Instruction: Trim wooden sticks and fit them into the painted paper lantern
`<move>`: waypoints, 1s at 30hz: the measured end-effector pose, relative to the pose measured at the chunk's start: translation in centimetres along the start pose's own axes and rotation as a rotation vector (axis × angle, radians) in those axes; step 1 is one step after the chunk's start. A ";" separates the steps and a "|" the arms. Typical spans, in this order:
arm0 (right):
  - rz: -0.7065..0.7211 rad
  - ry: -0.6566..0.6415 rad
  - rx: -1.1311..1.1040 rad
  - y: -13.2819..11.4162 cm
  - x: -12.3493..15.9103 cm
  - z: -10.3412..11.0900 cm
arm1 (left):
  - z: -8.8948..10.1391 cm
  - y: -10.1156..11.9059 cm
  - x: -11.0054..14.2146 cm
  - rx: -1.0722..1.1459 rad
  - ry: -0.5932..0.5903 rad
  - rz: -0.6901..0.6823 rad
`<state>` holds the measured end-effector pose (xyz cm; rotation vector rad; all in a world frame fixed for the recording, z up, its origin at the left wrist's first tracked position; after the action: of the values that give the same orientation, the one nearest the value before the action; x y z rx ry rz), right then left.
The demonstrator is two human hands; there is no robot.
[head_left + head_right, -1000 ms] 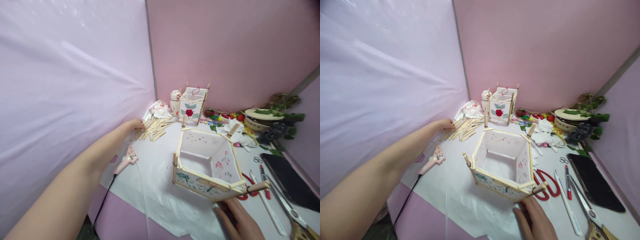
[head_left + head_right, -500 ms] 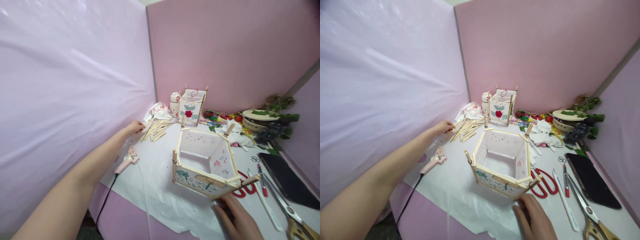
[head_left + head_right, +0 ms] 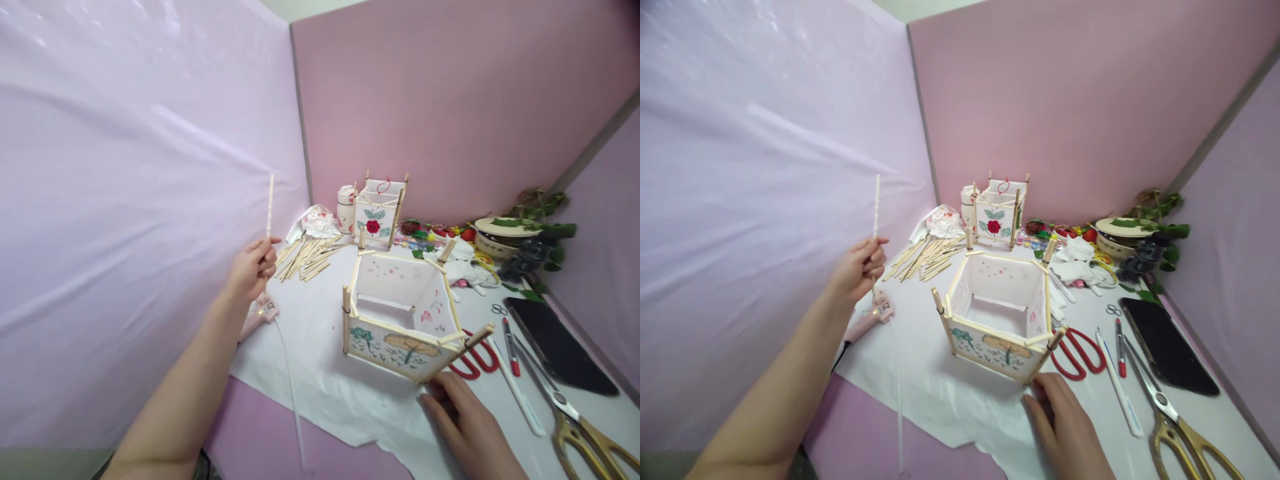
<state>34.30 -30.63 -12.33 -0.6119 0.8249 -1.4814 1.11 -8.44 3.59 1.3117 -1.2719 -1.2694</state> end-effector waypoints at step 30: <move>0.182 0.182 -0.039 -6.2 5.6 -0.4 | -1.1 -9.4 22.4 0.295 -0.285 0.405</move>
<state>29.76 -36.28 -8.21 -0.4224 1.0257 -1.3706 1.93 -30.03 -7.59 1.0154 -1.8760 -1.0276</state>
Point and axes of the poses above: each hand's wrist, its own x-axis away from the middle knuckle, its own z-axis out of the back of the hand, y = z × x, the point moved 2 cm from there along -x, towards the middle knuckle, and after that the axes turned 10 degrees about -x, right-handed, at the moved point
